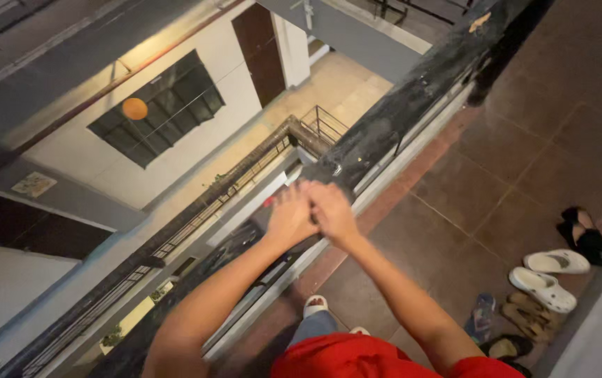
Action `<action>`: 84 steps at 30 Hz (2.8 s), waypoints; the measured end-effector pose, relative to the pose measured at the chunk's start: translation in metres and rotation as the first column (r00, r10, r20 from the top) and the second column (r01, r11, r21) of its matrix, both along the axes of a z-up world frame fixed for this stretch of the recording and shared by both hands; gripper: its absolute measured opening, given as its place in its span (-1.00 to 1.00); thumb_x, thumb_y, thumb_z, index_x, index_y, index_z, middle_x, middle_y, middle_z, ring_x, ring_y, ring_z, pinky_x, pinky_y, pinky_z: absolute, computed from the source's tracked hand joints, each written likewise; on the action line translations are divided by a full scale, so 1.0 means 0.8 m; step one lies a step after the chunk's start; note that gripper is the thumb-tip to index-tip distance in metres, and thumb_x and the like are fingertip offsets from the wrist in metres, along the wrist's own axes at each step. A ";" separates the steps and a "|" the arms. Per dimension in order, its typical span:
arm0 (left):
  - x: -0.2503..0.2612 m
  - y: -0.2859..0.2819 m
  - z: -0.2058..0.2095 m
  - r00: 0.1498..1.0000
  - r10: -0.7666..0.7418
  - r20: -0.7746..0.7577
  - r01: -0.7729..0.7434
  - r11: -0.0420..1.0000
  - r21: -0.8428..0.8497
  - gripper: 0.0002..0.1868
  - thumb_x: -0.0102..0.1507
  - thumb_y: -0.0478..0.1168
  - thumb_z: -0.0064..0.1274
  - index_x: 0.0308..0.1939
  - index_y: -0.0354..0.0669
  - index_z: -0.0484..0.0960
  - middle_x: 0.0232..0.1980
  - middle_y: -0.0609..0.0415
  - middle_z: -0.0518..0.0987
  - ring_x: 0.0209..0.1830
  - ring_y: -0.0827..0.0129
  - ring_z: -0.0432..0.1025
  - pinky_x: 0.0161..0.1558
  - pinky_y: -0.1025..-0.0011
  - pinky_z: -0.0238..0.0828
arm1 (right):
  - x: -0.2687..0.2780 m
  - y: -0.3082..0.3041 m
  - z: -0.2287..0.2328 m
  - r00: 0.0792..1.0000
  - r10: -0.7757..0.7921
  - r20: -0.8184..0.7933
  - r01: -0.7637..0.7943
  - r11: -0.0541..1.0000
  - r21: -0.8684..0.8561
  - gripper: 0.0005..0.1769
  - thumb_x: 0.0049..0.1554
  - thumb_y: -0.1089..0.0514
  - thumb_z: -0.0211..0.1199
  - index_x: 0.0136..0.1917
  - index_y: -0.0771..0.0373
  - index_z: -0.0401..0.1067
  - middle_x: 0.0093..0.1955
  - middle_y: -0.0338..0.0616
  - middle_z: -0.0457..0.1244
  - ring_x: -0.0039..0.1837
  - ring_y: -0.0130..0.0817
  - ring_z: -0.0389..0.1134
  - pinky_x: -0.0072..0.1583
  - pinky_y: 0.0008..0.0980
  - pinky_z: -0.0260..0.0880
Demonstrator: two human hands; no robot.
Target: The person wipes down the balcony railing with a cloth while walking along it.
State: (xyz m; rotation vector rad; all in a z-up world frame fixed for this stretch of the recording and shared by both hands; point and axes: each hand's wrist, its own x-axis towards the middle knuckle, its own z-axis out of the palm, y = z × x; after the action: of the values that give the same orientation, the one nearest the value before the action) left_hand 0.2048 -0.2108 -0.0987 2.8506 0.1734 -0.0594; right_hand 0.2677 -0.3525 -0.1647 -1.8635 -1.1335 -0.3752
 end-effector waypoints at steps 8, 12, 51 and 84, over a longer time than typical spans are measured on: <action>0.153 -0.019 -0.030 0.979 -0.070 0.189 0.101 0.982 -0.160 0.06 0.01 0.11 0.27 0.33 -0.59 0.19 0.25 -0.45 0.34 0.21 -0.30 0.31 0.19 -0.10 0.34 | 0.142 -0.033 0.034 0.997 -0.046 -0.061 0.031 0.976 -0.217 -0.47 0.27 0.14 0.05 0.50 0.08 0.28 0.54 -0.19 0.20 0.60 -0.16 0.14 0.59 0.24 -0.18; 0.146 0.001 -0.037 0.985 -0.126 0.122 0.155 0.949 -0.274 0.11 0.04 0.13 0.24 0.40 -0.60 0.11 0.34 -0.50 0.27 0.27 -0.38 0.26 0.26 -0.09 0.29 | 0.136 -0.023 0.037 0.996 -0.069 -0.057 0.050 0.958 -0.281 -0.47 0.26 0.14 0.03 0.50 0.03 0.30 0.55 -0.26 0.21 0.62 -0.19 0.12 0.61 0.23 -0.20; 0.085 0.113 -0.129 0.919 -0.364 0.152 0.383 0.733 -0.562 0.31 0.02 0.19 0.39 0.52 -0.53 -0.03 0.61 -0.45 -0.04 0.65 -0.11 -0.14 0.55 0.17 -0.19 | 0.041 0.042 0.056 0.968 -0.242 0.061 0.250 0.940 -0.234 -0.42 0.11 0.08 0.30 0.30 0.45 0.30 0.31 0.25 0.26 0.46 0.10 0.20 0.54 0.03 0.04; 0.344 -0.049 -0.072 0.978 -0.199 0.062 0.209 0.929 -0.306 0.29 0.02 0.29 0.26 0.53 -0.50 0.01 0.47 -0.43 0.27 0.41 -0.20 0.29 0.36 0.06 0.28 | 0.283 -0.097 0.021 0.935 -0.348 -0.072 0.292 0.869 -0.400 -0.40 0.29 0.06 0.02 0.59 0.02 0.14 0.69 -0.21 -0.07 0.73 -0.01 -0.29 0.57 0.32 -0.30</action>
State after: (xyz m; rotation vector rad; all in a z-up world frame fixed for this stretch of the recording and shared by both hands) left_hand 0.4800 -0.2501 -0.1561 2.5407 -0.1307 -0.0786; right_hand 0.4939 -0.4299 -0.1481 -2.3986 -0.8380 -0.2065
